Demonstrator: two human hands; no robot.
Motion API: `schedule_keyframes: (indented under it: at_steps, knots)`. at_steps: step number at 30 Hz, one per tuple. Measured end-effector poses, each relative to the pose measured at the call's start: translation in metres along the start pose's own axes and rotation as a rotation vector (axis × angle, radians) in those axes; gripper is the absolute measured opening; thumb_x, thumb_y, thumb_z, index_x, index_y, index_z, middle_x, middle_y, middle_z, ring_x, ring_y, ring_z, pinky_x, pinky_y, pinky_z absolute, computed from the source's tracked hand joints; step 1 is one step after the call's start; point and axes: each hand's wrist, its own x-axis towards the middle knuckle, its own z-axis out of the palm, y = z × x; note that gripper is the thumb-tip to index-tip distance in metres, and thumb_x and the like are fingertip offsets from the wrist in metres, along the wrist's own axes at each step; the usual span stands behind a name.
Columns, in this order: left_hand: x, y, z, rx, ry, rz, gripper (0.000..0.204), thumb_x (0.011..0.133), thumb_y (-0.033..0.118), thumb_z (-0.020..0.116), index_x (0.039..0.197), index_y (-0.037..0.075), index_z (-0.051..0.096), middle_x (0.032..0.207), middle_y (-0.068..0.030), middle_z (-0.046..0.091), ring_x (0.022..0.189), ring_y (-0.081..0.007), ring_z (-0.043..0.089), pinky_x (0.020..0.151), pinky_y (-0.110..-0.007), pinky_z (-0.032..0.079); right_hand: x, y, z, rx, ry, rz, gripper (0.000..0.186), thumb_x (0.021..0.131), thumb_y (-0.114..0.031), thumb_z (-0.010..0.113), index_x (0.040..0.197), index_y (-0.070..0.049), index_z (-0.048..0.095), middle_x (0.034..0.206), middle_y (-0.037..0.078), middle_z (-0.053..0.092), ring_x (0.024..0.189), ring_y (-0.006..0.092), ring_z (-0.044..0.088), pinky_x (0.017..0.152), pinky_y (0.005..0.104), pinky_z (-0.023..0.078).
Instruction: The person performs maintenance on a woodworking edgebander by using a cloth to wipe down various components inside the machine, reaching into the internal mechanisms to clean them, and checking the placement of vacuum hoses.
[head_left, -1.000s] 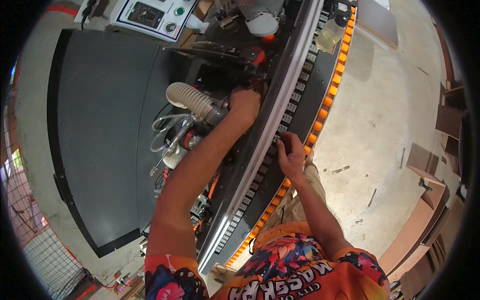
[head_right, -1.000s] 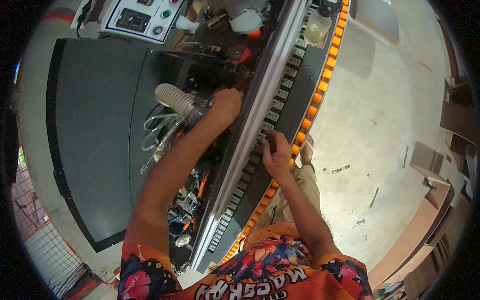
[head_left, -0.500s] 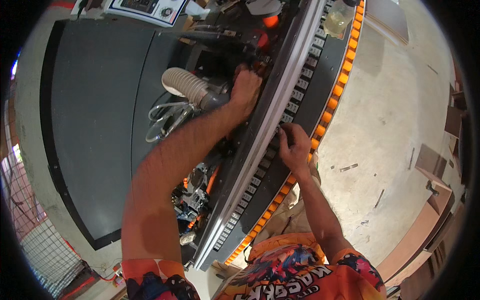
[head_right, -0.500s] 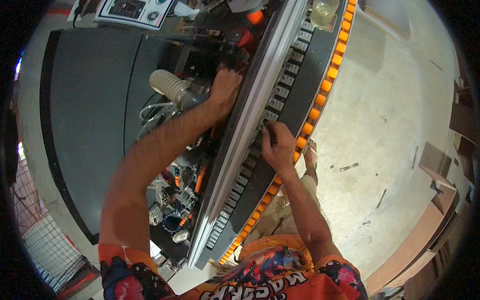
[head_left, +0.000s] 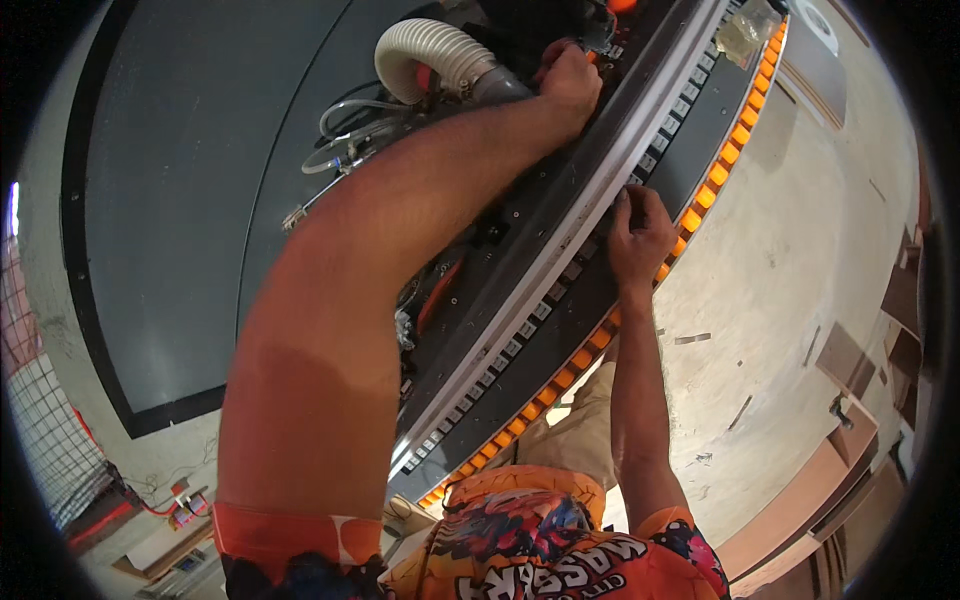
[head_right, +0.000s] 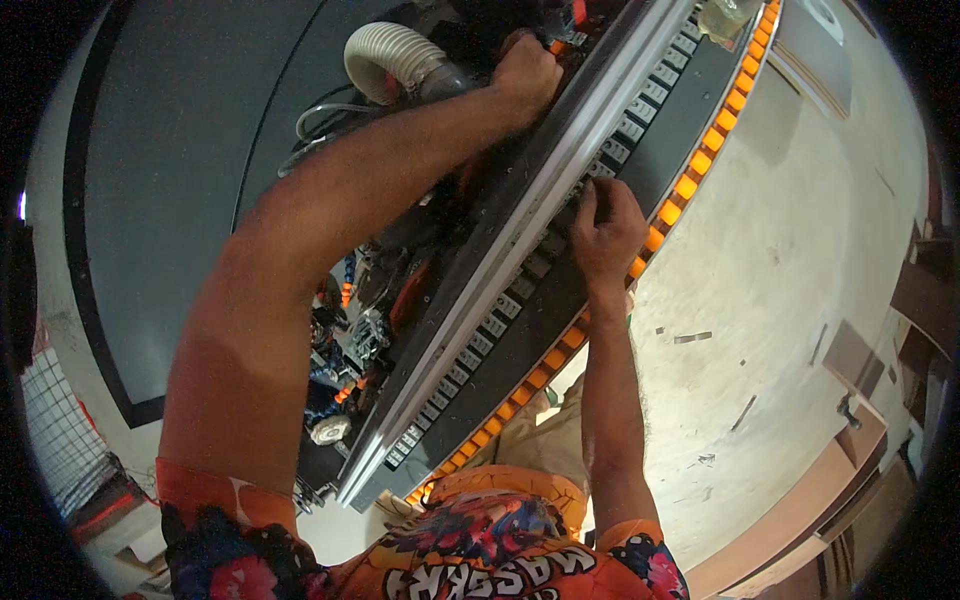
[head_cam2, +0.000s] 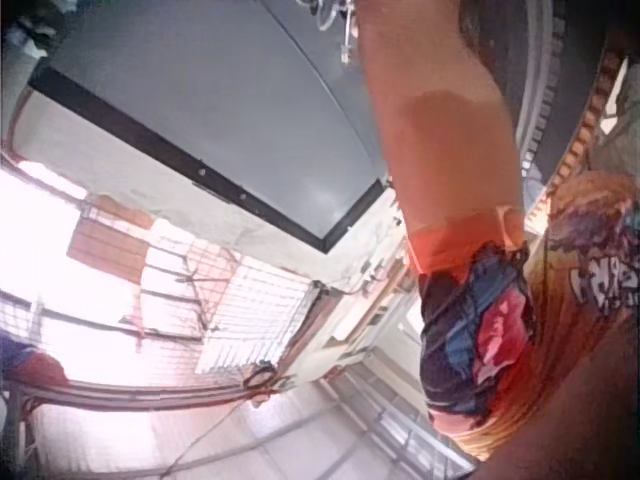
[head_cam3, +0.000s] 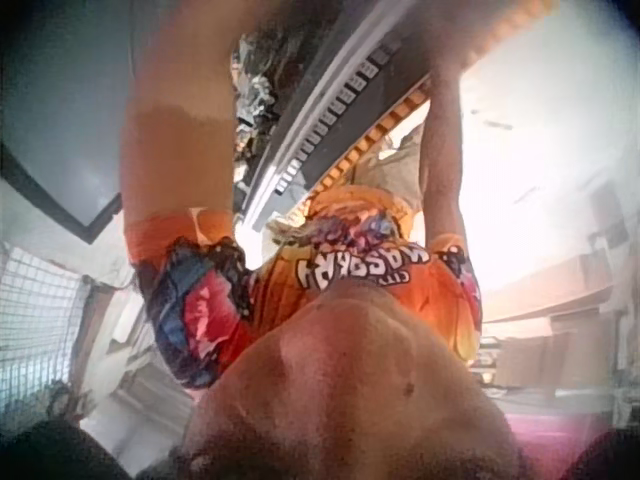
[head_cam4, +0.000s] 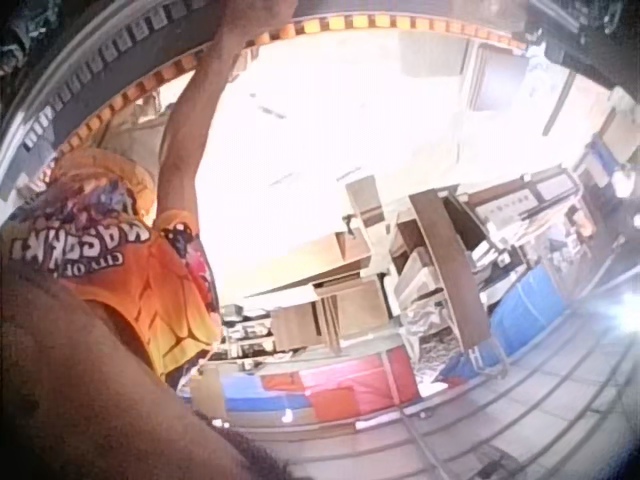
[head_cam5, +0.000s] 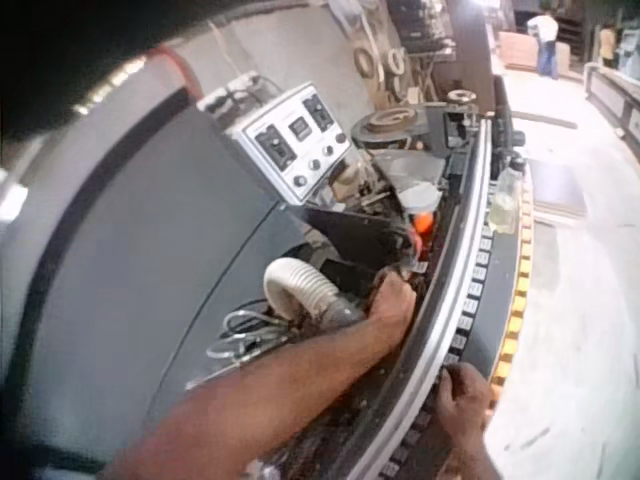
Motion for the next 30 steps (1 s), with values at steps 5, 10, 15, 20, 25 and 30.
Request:
schedule_keyframes:
  at_steps: [5, 10, 15, 20, 25, 30]
  knots:
    - [0.001, 0.004, 0.034, -0.131, 0.069, -0.109, 0.022, 0.091, 0.027, 0.069, 0.105, 0.012, 0.076, 0.081, -0.0038, 0.074, 0.062, -0.0260, 0.069, 0.066, -0.051, 0.048, -0.005, -0.019, 0.004, -0.040, -0.053, 0.016, 0.007, 0.092, -0.007, 0.071, 0.093, 0.000, 0.069, 0.082, 0.014, 0.070, 0.068, 0.0249, 0.069, 0.062, 0.0341, 0.054]
    - [0.014, 0.006, 0.022, -0.109, 0.065, -0.107, 0.020, 0.090, 0.025, 0.071, 0.105, 0.013, 0.076, 0.080, -0.0030, 0.073, 0.064, -0.0256, 0.070, 0.063, -0.051, 0.048, -0.004, -0.011, 0.001, -0.044, -0.021, 0.036, 0.007, 0.092, -0.007, 0.071, 0.093, 0.000, 0.069, 0.082, 0.014, 0.070, 0.067, 0.0243, 0.069, 0.062, 0.0336, 0.053]
    - [0.029, 0.011, 0.035, -0.069, 0.040, -0.193, 0.019, 0.088, 0.024, 0.074, 0.103, 0.012, 0.077, 0.085, -0.0034, 0.074, 0.071, -0.0258, 0.071, 0.063, -0.050, 0.052, -0.006, -0.011, 0.005, -0.059, -0.029, 0.037, 0.007, 0.092, -0.007, 0.071, 0.094, 0.000, 0.069, 0.082, 0.014, 0.070, 0.068, 0.0249, 0.069, 0.062, 0.0335, 0.054]
    - [0.037, 0.015, 0.024, -0.076, 0.009, -0.115, 0.022, 0.088, 0.024, 0.073, 0.105, 0.012, 0.078, 0.095, -0.0032, 0.074, 0.079, -0.0249, 0.072, 0.058, -0.049, 0.055, -0.005, -0.009, 0.000, -0.045, -0.048, 0.080, 0.008, 0.091, -0.006, 0.071, 0.094, 0.001, 0.069, 0.084, 0.016, 0.071, 0.072, 0.0262, 0.070, 0.065, 0.0346, 0.055]
    - [0.010, 0.011, 0.025, 0.060, 0.098, 0.096, 0.029, 0.092, 0.031, 0.065, 0.109, 0.012, 0.078, 0.100, -0.0045, 0.075, 0.088, -0.0263, 0.073, 0.064, -0.050, 0.059, -0.007, -0.010, 0.004, -0.014, -0.041, 0.069, 0.008, 0.090, -0.006, 0.071, 0.095, 0.001, 0.070, 0.085, 0.017, 0.071, 0.073, 0.0277, 0.071, 0.067, 0.0354, 0.055]
    - [0.017, 0.009, 0.024, 0.102, 0.019, -0.007, 0.025, 0.088, 0.029, 0.069, 0.101, 0.011, 0.080, 0.089, -0.0090, 0.077, 0.074, -0.0282, 0.075, 0.068, -0.051, 0.061, -0.004, -0.014, 0.001, -0.034, -0.030, 0.059, 0.008, 0.090, -0.006, 0.071, 0.095, 0.001, 0.070, 0.086, 0.017, 0.071, 0.075, 0.0289, 0.072, 0.067, 0.0353, 0.056]
